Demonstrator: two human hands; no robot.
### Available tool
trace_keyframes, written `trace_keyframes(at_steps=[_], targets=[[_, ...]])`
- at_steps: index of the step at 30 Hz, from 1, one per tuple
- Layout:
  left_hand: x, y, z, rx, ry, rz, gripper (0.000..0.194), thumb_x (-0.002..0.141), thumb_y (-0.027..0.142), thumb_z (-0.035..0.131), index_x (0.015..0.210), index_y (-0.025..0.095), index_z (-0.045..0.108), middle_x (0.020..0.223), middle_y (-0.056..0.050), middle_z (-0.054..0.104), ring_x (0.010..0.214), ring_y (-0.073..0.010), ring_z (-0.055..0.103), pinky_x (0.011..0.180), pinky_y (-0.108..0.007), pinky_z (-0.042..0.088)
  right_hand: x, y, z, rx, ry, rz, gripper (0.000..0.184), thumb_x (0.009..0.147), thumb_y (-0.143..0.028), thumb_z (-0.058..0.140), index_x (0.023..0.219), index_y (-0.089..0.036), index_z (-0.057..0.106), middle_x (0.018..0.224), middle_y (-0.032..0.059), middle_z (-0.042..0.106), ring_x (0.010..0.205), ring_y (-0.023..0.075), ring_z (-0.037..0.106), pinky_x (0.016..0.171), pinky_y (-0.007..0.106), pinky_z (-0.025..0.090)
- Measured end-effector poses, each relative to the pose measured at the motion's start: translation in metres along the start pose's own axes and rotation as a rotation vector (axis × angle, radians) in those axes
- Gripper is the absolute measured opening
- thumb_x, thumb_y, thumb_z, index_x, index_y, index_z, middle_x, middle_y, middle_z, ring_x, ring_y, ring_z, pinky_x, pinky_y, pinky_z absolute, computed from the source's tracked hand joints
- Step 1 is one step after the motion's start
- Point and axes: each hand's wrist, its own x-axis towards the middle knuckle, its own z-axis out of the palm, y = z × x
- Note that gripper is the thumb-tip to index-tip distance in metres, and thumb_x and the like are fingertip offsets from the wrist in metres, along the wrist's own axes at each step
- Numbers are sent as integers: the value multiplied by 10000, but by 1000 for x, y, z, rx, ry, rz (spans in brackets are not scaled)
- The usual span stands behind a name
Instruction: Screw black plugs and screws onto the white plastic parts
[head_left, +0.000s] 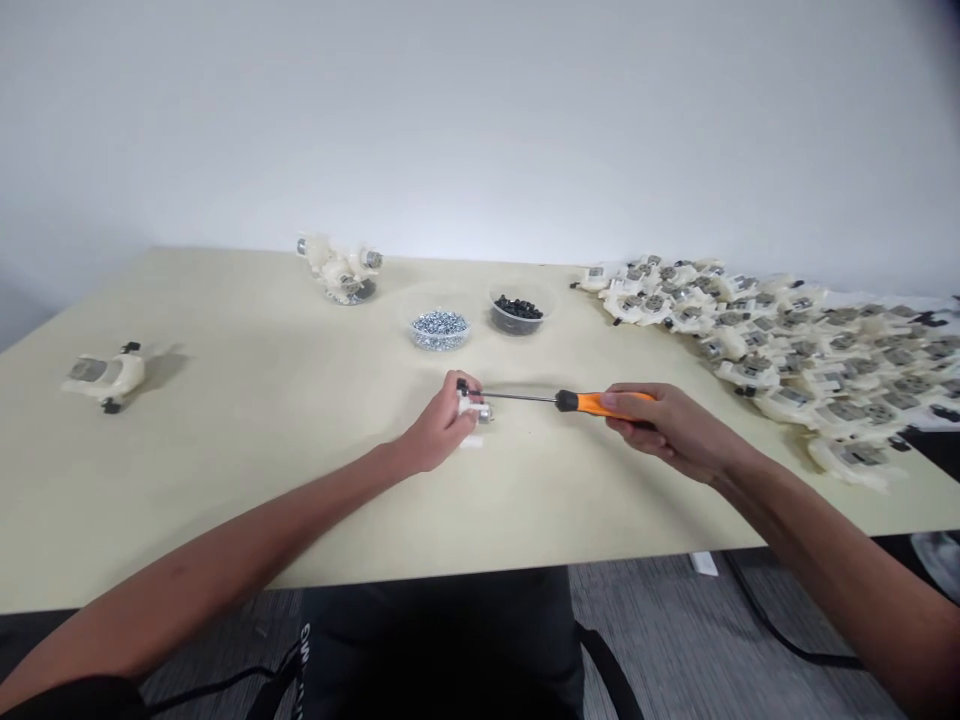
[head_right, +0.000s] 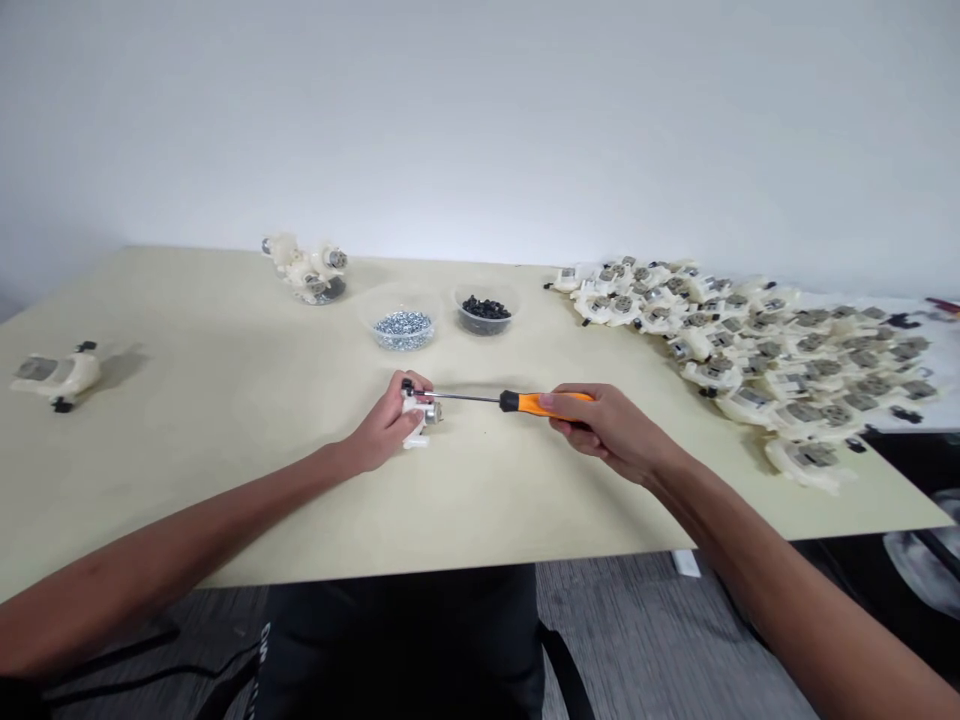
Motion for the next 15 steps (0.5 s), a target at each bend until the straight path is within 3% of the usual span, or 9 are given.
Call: trace_keyframes(at_steps=[2,4,7,10,12,15], targets=[[5,-1,0,-102,64,-146,169,839,248,503,974,220,407,985,-35,513,791,-133,521,655,-273,447,5,3,6,7,8,-10,404,794,-592,586,751,-192,556,589,-7,477,449,86,353,421,258,251],[10,-3,-1,-222,112,-243,166,821,259,510,950,225,411,973,-23,524,729,-120,524,577,-245,433,6,7,12,-89,141,-126,402,798,-596,579,897,-206,570,669,13,553,529,125,468,499,275,361],[16,-7,-4,-351,161,-270,166,792,261,527,918,223,426,930,-11,518,663,-111,518,523,-234,414,0,9,19,-364,294,-389,424,742,-556,670,1027,-256,576,914,58,645,723,201,591,646,319,441],[14,-9,-5,-311,150,-245,147,805,256,503,928,221,429,864,-6,507,631,-110,502,525,-243,410,-10,6,19,-596,238,-520,339,785,-494,648,1056,-291,636,961,62,663,750,221,607,667,328,436],[9,-7,-4,-198,100,-192,155,818,227,490,956,221,420,892,-12,509,667,-112,501,573,-255,421,-15,3,14,-614,237,-485,300,810,-485,619,1022,-279,673,830,51,657,639,190,565,604,318,403],[0,-3,-1,-12,26,-16,197,810,162,500,974,212,403,976,-28,491,791,-123,496,709,-282,430,-15,3,5,-393,163,-287,318,797,-511,623,913,-224,693,638,22,562,504,130,437,496,292,309]])
